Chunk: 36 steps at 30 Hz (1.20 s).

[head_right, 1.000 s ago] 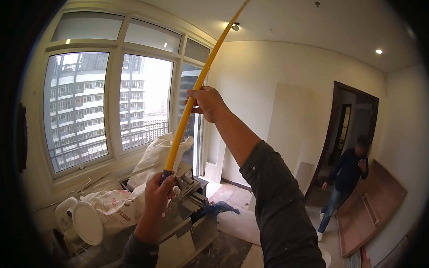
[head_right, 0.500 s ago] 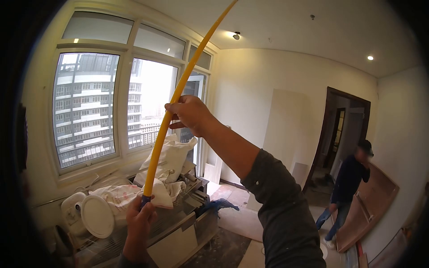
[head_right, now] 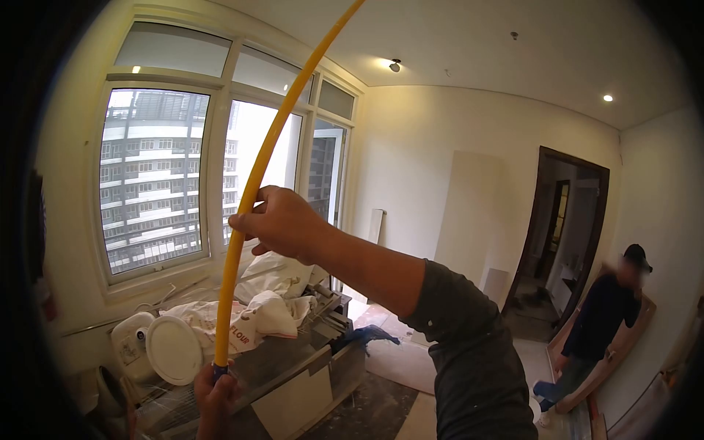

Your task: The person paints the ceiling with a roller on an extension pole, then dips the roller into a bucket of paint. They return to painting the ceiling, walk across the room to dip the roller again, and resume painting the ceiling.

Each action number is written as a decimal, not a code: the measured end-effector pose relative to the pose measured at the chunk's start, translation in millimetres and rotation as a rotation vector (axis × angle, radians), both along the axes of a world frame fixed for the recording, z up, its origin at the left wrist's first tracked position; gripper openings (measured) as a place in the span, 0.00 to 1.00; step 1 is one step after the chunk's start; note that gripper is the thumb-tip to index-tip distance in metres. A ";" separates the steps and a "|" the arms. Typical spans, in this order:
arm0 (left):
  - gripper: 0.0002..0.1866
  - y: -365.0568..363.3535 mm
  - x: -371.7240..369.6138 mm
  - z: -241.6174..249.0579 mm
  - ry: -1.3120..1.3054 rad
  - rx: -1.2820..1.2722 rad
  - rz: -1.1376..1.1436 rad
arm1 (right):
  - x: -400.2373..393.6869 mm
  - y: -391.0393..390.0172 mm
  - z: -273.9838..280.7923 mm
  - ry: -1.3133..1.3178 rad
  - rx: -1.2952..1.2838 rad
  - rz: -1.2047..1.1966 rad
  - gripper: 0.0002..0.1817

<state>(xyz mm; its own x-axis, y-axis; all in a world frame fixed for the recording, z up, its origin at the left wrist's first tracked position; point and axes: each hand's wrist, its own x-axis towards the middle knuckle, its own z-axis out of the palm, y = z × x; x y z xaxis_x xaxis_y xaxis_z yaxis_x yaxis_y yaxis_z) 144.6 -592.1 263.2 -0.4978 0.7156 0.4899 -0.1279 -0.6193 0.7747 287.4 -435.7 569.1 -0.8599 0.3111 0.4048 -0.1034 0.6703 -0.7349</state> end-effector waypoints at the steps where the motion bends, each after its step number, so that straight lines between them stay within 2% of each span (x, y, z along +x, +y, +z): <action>1: 0.14 -5.1 0.8 -0.6 -0.011 -0.011 0.015 | -0.2 -4.3 -2.1 -0.012 0.010 0.009 0.30; 4: 0.14 -14.2 -2.8 -11.1 -0.044 -0.043 0.052 | -3.0 -7.5 -10.6 -0.028 -0.025 0.052 0.34; 7: 0.14 -25.2 -10.2 -21.9 0.061 -0.044 0.004 | -0.8 -14.3 -18.5 -0.051 -0.033 0.059 0.35; 13: 0.15 -29.5 12.1 7.5 0.000 -0.014 0.025 | 5.9 -18.2 -6.0 -0.023 -0.047 0.028 0.32; 20: 0.15 -12.0 18.1 42.6 0.094 -0.107 0.010 | 12.2 12.9 11.6 0.066 -0.106 -0.035 0.24; 28: 0.13 45.6 30.9 91.0 0.127 -0.089 -0.023 | 19.0 73.3 35.4 0.215 -0.175 -0.083 0.19; 31: 0.16 78.0 34.0 100.8 0.159 -0.073 -0.009 | 20.5 100.3 44.1 0.275 -0.195 -0.139 0.17; 36: 0.16 135.8 43.8 124.5 0.182 -0.079 -0.011 | 28.6 157.4 57.4 0.354 -0.240 -0.138 0.18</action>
<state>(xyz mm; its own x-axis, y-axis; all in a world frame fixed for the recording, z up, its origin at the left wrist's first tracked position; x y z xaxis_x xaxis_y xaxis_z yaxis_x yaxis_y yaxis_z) 188.4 -456.3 387.7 -0.3984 0.7601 0.5134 0.0127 -0.5551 0.8317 316.1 -278.3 626.6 -0.6253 0.5343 0.5688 -0.2975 0.5106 -0.8067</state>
